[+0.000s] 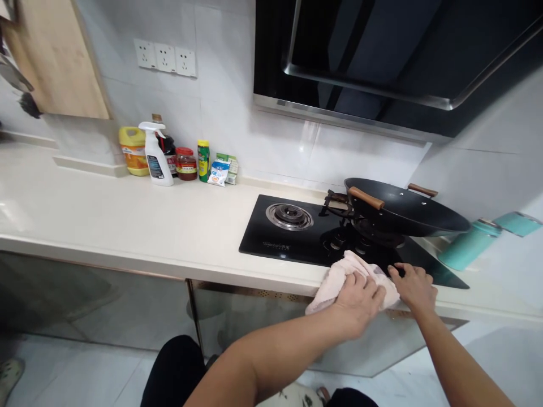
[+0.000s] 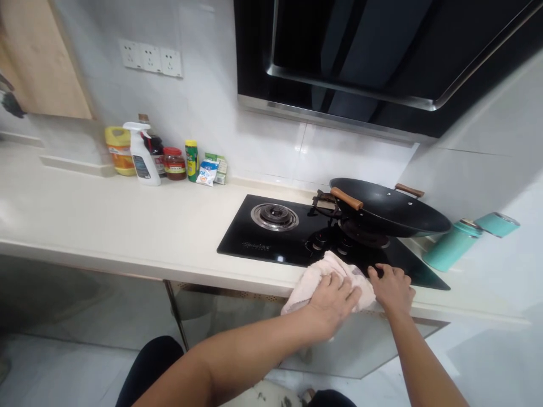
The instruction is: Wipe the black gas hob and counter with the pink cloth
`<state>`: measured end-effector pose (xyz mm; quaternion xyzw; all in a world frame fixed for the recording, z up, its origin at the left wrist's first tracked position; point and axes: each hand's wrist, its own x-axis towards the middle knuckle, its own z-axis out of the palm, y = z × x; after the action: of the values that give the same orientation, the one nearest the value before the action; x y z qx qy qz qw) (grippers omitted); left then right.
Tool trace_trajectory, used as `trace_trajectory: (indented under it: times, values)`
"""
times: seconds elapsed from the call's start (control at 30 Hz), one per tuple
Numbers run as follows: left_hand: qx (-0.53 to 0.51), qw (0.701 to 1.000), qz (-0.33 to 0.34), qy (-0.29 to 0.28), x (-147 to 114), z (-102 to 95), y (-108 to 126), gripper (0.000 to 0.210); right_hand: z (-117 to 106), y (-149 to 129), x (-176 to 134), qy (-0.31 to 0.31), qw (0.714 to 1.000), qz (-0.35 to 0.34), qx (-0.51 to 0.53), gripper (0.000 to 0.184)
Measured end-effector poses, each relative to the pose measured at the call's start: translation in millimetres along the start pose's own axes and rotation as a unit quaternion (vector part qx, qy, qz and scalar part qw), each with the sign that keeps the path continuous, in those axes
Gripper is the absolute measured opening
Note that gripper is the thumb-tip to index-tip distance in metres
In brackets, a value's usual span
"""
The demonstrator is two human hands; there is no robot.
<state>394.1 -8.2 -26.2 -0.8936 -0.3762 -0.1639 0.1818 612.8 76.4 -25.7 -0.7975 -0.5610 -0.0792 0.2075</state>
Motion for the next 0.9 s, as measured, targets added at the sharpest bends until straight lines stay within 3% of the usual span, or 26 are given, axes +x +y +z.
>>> trace_trajectory:
  times: [0.17, 0.33, 0.47, 0.67, 0.8, 0.9]
  values:
    - [0.022, 0.998, 0.050, 0.041, -28.0, -6.5, -26.0, 0.056, -2.5, -3.4, -2.5, 0.001, 1.000, 0.006, 0.011, 0.056]
    - [0.026, 0.996, 0.028, 0.080, -76.3, -23.0, -66.0, 0.041, -5.8, -8.5, -4.8, 0.010, 1.000, 0.009, 0.019, 0.052]
    - [0.018, 0.995, 0.004, 0.096, -135.4, -44.4, -113.6, 0.043, -8.7, -11.4, -6.7, 0.013, 1.000, 0.002, 0.018, 0.052]
    - [0.077, 0.989, -0.028, 0.124, -247.4, -68.5, -210.7, 0.051, -8.6, -12.5, -6.9, 0.003, 1.000, 0.004, 0.020, 0.053]
    - [0.128, 0.978, -0.136, 0.094, -319.6, -84.9, -269.8, 0.053, -6.1, -11.2, -5.9, 0.004, 1.000, -0.002, 0.019, 0.056]
    - [0.140, 0.956, -0.248, 0.076, -361.7, -101.4, -299.7, 0.050, -2.8, -8.3, -4.3, -0.002, 1.000, -0.004, 0.018, 0.058]
